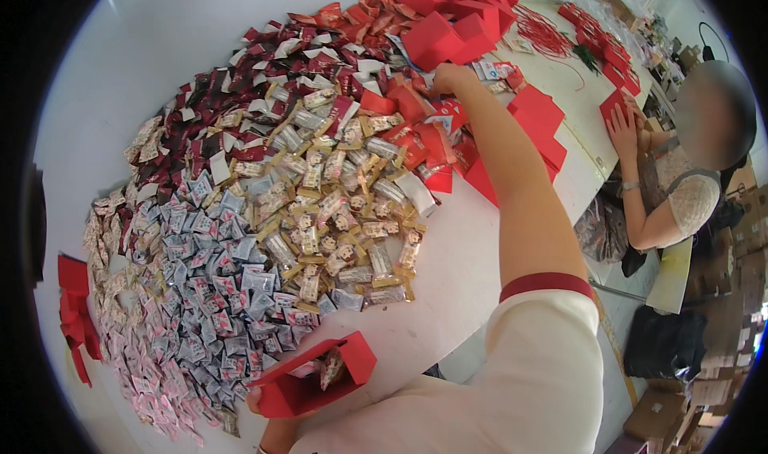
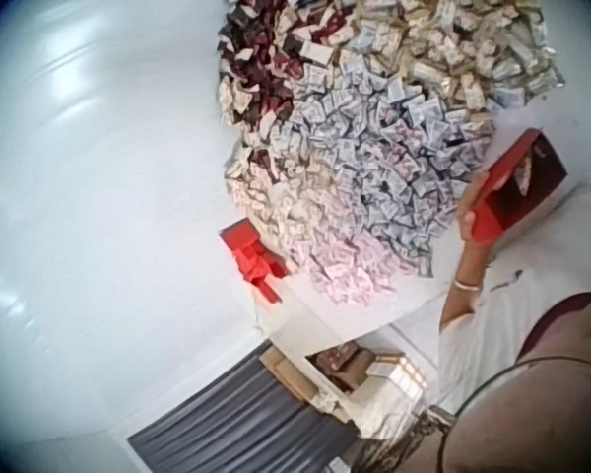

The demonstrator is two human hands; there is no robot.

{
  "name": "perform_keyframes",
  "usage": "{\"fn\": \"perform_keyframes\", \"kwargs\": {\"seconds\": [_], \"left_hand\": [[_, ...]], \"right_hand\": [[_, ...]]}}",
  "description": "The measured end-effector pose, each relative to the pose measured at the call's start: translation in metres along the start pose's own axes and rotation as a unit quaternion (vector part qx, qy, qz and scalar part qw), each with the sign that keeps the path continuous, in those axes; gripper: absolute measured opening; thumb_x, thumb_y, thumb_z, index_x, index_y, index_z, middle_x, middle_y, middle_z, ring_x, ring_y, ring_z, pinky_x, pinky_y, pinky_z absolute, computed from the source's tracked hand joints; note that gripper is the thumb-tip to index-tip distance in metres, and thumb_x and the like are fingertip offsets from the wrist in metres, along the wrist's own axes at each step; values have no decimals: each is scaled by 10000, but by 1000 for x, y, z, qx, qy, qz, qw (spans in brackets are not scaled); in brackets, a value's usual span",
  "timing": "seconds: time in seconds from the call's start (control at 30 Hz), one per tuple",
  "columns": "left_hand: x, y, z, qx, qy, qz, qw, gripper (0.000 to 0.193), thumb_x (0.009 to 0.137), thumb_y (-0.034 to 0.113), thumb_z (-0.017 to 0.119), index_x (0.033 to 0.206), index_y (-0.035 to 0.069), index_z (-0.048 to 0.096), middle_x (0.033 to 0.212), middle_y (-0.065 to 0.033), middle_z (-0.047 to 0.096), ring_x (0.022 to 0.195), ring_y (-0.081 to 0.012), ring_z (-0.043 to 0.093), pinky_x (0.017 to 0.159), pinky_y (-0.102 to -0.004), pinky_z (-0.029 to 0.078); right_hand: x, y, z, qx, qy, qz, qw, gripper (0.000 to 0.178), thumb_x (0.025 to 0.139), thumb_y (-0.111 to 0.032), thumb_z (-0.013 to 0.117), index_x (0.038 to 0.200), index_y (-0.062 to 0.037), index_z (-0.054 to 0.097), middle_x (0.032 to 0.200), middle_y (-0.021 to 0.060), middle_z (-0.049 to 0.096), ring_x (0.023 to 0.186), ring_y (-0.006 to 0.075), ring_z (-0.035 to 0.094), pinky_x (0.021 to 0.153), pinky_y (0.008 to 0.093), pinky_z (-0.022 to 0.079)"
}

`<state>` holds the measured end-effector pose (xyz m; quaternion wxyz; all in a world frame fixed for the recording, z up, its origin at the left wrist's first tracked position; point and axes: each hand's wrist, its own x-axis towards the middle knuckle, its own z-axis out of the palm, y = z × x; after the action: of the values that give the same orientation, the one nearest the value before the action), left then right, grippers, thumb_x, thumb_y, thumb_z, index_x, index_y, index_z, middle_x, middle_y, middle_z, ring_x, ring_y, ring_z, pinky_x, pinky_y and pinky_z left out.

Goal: The person repeatedly picks small wrapped items from a large pile on a table and places them into red envelopes. The person folds the envelopes closed and sets them aside. Another person is visible in the background performing a similar task.

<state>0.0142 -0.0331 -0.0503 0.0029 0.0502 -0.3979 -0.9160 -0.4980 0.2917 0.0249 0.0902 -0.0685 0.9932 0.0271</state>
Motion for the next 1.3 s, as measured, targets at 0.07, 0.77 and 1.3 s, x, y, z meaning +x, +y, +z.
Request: {"fn": "perform_keyframes", "kwargs": {"seconds": [0.07, 0.77, 1.3], "left_hand": [[0, 3, 3, 22, -13, 34, 999, 680, 724, 380, 372, 1093, -183, 465, 1116, -309, 506, 1022, -356, 532, 943, -417, 380], [3, -7, 11, 266, -12, 64, 962, 743, 736, 411, 584, 1281, 16, 270, 1207, -280, 411, 1064, -375, 493, 900, -479, 416], [5, 90, 68, 269, 54, 426, 862, 231, 871, 212, 493, 984, 11, 511, 896, -118, 585, 937, -270, 546, 924, -499, 348]], "right_hand": [[10, -8, 4, 43, -40, 29, 998, 303, 641, -297, 680, 779, -29, 649, 813, 143, 642, 714, 233, 623, 650, 363, 479], [-144, -34, -140, 247, 104, -159, 950, 124, 697, -135, 619, 775, -66, 551, 559, -25, 495, 438, 52, 426, 375, 213, 304], [-397, -196, -68, 316, 345, -502, 727, 409, 645, -253, 696, 918, 23, 567, 926, 150, 531, 778, 236, 546, 592, 288, 456]]}}
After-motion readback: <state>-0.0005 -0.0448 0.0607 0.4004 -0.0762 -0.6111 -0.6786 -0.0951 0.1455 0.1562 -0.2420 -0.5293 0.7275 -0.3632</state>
